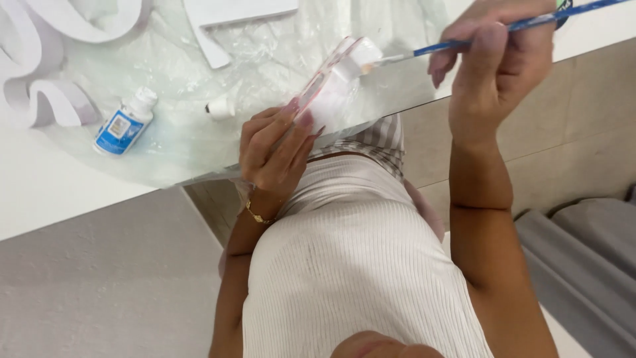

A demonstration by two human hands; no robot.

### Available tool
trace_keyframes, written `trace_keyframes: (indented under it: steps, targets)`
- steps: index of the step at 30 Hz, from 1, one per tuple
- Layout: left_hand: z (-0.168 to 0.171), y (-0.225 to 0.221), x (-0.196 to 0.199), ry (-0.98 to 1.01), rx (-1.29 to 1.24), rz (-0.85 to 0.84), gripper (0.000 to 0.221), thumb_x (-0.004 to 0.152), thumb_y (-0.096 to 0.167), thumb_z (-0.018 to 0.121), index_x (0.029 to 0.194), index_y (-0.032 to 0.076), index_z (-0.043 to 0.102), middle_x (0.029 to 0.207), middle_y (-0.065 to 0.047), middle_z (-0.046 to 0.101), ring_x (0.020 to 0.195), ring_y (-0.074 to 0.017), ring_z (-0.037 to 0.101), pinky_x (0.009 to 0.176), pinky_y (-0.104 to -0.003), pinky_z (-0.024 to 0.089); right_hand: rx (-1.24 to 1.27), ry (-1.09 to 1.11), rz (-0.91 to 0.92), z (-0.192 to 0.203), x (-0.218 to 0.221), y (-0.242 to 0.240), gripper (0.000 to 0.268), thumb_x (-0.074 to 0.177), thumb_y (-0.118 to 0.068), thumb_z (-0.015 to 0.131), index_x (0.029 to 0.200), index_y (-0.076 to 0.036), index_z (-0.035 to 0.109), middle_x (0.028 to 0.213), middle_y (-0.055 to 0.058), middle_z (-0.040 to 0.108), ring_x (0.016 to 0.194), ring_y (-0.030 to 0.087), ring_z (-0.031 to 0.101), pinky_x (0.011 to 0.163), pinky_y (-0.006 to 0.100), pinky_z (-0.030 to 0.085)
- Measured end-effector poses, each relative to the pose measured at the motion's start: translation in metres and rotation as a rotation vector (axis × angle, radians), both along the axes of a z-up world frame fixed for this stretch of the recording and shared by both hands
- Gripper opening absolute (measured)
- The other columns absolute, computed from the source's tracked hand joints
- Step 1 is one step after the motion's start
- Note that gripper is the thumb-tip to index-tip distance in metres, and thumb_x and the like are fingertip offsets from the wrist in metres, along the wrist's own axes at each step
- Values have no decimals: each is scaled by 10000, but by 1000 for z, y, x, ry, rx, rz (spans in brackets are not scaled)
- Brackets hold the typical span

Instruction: Painting large white decorative foam letters with white paint using a brush.

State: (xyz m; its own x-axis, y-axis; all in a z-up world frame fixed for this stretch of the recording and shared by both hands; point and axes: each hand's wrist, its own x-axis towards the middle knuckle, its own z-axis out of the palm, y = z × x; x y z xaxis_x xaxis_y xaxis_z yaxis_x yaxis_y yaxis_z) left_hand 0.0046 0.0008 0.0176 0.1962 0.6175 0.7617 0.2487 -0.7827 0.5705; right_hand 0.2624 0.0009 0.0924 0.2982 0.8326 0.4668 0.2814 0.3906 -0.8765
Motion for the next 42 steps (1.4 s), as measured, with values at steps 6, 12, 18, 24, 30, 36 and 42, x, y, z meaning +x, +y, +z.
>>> trace_keyframes:
  steps: [6, 12, 18, 24, 30, 36, 42]
  targets:
    - [-10, -1, -1, 6, 23, 57, 297, 963, -57, 847, 1234, -7, 737, 1231, -144, 682, 1049, -338, 719, 838, -436, 743, -98, 329, 17, -50, 27, -2, 234, 1272, -209, 499, 1189, 4, 550, 849, 191, 585, 604, 269, 608, 468, 354, 454]
    - [-22, -6, -13, 41, -19, 38, 455, 925, -177, 841, 1326, -14, 702, 1280, -178, 676, 712, -228, 568, 558, -343, 471, -190, 424, 156, -48, 23, 12, 423, 1259, -298, 497, 1044, 53, 596, 853, 193, 651, 602, 238, 579, 587, 342, 502]
    - [-5, -18, -21, -251, -329, 320, 299, 1010, 184, 839, 1267, 69, 740, 1167, -71, 683, 1044, -250, 678, 868, -377, 593, -16, 654, 204, -22, 16, 10, 212, 1233, -206, 566, 1213, 5, 575, 952, 227, 657, 701, 276, 654, 559, 367, 579]
    - [-15, -13, -35, -606, -706, 28, 390, 1057, 161, 794, 1416, 65, 675, 1349, -134, 672, 1269, -275, 662, 1055, -387, 621, 210, 541, 380, 3, -8, 5, 139, 1194, -139, 532, 1142, -30, 601, 885, 135, 717, 658, 191, 744, 469, 238, 634]
    - [-27, -23, -37, -520, -744, 60, 550, 1071, 282, 818, 1514, 24, 618, 1452, -112, 645, 1493, -297, 534, 1249, -465, 520, 29, 639, 519, 0, -5, 16, 205, 1225, -184, 493, 1172, -3, 572, 898, 136, 655, 696, 186, 679, 545, 224, 591]
    - [11, -33, -18, -352, -595, 234, 725, 904, -100, 848, 1548, -7, 527, 1305, -223, 733, 1207, -313, 747, 1057, -405, 674, 169, 521, 321, 1, 16, 10, 88, 1222, -158, 532, 1163, -96, 552, 835, 35, 545, 595, 143, 515, 476, 247, 471]
    - [31, -14, -2, -101, -269, 235, 441, 935, 12, 919, 1301, 12, 674, 1198, -186, 771, 1089, -339, 751, 863, -392, 695, 276, 316, 209, 10, 3, -8, 53, 1169, -98, 557, 1128, -80, 528, 842, 78, 545, 565, 182, 511, 463, 263, 479]
